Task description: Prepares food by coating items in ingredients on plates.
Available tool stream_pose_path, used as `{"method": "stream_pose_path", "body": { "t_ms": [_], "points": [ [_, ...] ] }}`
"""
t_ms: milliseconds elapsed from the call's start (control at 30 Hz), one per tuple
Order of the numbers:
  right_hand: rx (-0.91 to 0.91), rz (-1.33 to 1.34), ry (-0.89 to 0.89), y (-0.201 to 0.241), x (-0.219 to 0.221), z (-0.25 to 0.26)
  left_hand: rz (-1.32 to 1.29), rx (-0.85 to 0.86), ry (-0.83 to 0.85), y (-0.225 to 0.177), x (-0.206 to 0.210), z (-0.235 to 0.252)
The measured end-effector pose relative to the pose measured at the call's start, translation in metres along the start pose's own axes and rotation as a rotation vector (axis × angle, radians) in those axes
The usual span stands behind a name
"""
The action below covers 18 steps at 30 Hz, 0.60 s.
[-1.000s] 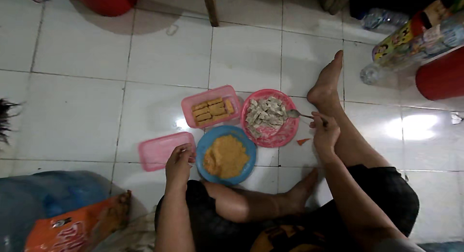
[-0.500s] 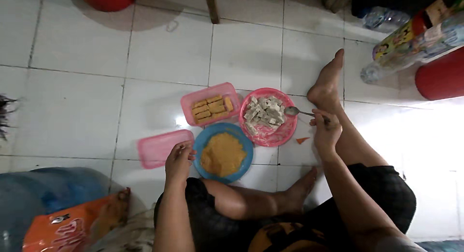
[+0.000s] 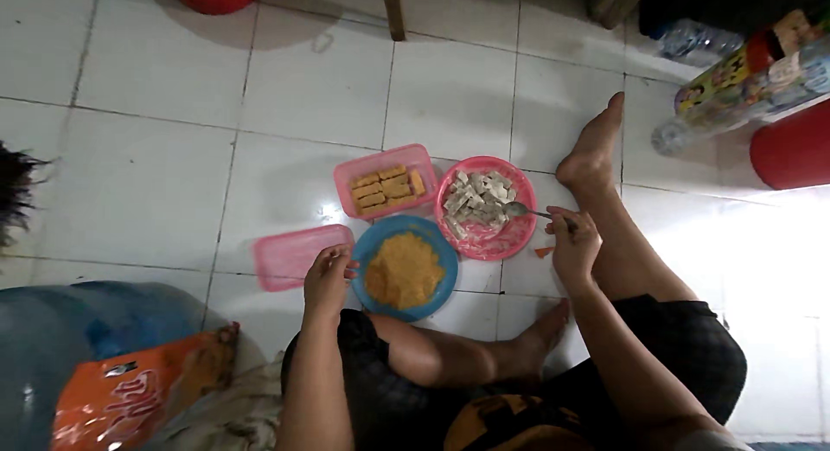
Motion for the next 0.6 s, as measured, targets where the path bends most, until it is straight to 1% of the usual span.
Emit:
{"method": "stream_pose_path", "body": {
  "t_ms": [67, 167, 300, 433, 533, 600],
  "points": [
    [-0.015, 0.003, 0.023, 0.006, 0.004, -0.003, -0.007, -0.003, 0.003, 0.001, 0.000, 0.000],
    [-0.048, 0.039, -0.002, 0.014, 0.003, -0.006, -0.027, 0.003, 0.014, 0.003, -0.001, 0.001],
    [-0.067, -0.029, -0.007, 0.011, 0.007, -0.007, -0.007, -0.006, 0.012, 0.002, 0.000, 0.001],
    [-0.207, -0.079, 0.009, 0.017, 0.006, -0.017, 0.003, 0.016, 0.025, 0.004, -0.002, 0.002],
    [-0.254, -0.056, 0.109, 0.017, 0.007, -0.021, 0.005, 0.020, 0.029, 0.004, -0.002, 0.003],
    [-0.316, -0.116, 0.127, 0.013, 0.010, -0.023, 0.016, 0.016, 0.028, 0.004, -0.001, 0.002]
  ]
}}
Point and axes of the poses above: each hand's wrist, its own z-axis towards the middle knuckle, its own x-axis out of the palm, y = z × x, the point moved 2 cm from there along z, towards the middle knuckle, and after that the axes turned 10 degrees about -z, right-handed, at the moved point
